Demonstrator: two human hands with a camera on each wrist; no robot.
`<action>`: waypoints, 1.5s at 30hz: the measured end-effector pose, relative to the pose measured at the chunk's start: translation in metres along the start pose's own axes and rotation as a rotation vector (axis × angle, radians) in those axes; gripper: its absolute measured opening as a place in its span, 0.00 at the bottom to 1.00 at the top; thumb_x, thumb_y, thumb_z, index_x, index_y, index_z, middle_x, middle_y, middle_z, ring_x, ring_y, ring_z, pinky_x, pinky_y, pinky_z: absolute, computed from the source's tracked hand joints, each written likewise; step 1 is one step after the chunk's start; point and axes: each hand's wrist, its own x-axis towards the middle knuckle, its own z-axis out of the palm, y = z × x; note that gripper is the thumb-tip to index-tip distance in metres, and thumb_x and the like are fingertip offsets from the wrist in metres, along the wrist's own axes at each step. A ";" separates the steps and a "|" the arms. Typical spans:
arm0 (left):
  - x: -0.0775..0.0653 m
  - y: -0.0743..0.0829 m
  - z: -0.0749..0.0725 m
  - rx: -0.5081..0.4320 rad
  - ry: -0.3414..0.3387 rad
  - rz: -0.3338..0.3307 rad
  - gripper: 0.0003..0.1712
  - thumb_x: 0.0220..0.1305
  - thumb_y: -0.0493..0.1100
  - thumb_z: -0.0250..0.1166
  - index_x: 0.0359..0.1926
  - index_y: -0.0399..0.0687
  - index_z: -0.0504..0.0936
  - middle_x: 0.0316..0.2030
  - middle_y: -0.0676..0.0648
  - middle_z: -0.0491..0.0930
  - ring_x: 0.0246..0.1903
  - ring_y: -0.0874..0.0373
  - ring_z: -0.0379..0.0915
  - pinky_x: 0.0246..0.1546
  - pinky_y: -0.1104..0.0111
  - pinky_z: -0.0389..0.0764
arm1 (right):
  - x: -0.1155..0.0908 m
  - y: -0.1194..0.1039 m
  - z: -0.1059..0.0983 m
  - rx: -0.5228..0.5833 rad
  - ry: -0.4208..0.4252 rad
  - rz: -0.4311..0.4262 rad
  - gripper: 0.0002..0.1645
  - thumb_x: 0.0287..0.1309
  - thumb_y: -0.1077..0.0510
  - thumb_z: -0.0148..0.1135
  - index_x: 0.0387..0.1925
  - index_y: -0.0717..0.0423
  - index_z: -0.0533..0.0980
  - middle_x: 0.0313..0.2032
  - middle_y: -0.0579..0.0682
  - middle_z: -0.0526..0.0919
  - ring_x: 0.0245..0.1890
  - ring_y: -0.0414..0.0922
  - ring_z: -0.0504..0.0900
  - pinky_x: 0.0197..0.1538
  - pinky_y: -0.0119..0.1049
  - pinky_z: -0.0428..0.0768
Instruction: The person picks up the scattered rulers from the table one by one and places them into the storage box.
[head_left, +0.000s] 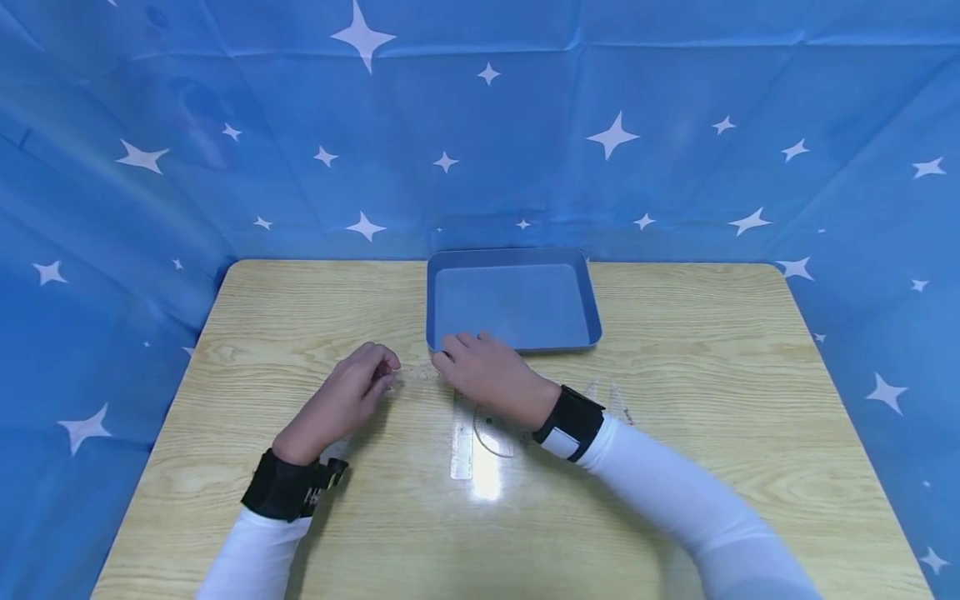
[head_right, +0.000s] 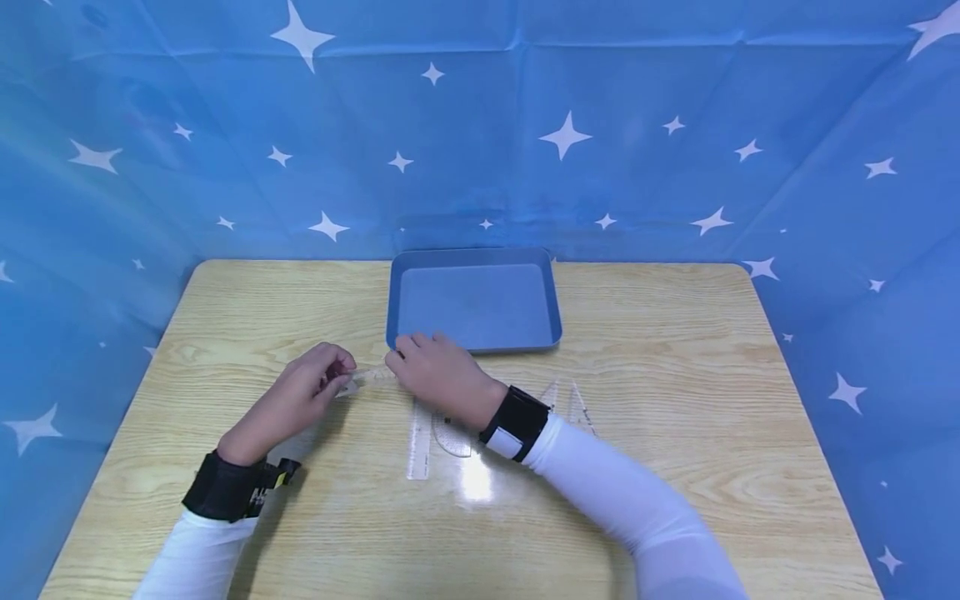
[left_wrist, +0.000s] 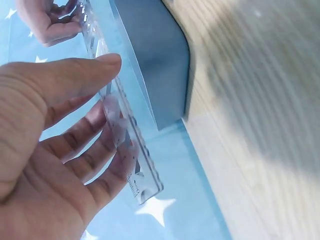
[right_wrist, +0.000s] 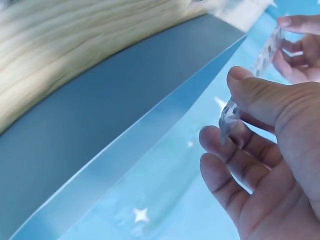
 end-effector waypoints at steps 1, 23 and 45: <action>0.002 0.002 -0.001 -0.008 -0.004 -0.011 0.08 0.70 0.31 0.65 0.48 0.40 0.78 0.40 0.46 0.76 0.38 0.56 0.75 0.38 0.63 0.79 | -0.002 0.003 -0.001 -0.003 0.003 0.007 0.06 0.79 0.61 0.50 0.46 0.56 0.74 0.39 0.49 0.75 0.32 0.42 0.68 0.31 0.33 0.70; 0.070 0.038 0.012 0.391 0.078 0.312 0.17 0.63 0.30 0.70 0.52 0.37 0.81 0.42 0.41 0.78 0.41 0.46 0.77 0.41 0.57 0.81 | -0.051 0.070 -0.006 0.087 -0.115 0.162 0.05 0.77 0.63 0.53 0.48 0.61 0.72 0.39 0.53 0.72 0.31 0.45 0.64 0.32 0.37 0.66; 0.123 0.045 0.041 0.332 -0.134 0.252 0.15 0.66 0.32 0.69 0.54 0.39 0.83 0.45 0.41 0.80 0.45 0.47 0.79 0.45 0.60 0.83 | -0.079 0.122 0.021 0.341 -0.204 0.268 0.22 0.61 0.55 0.74 0.53 0.59 0.79 0.45 0.54 0.81 0.44 0.49 0.82 0.47 0.43 0.82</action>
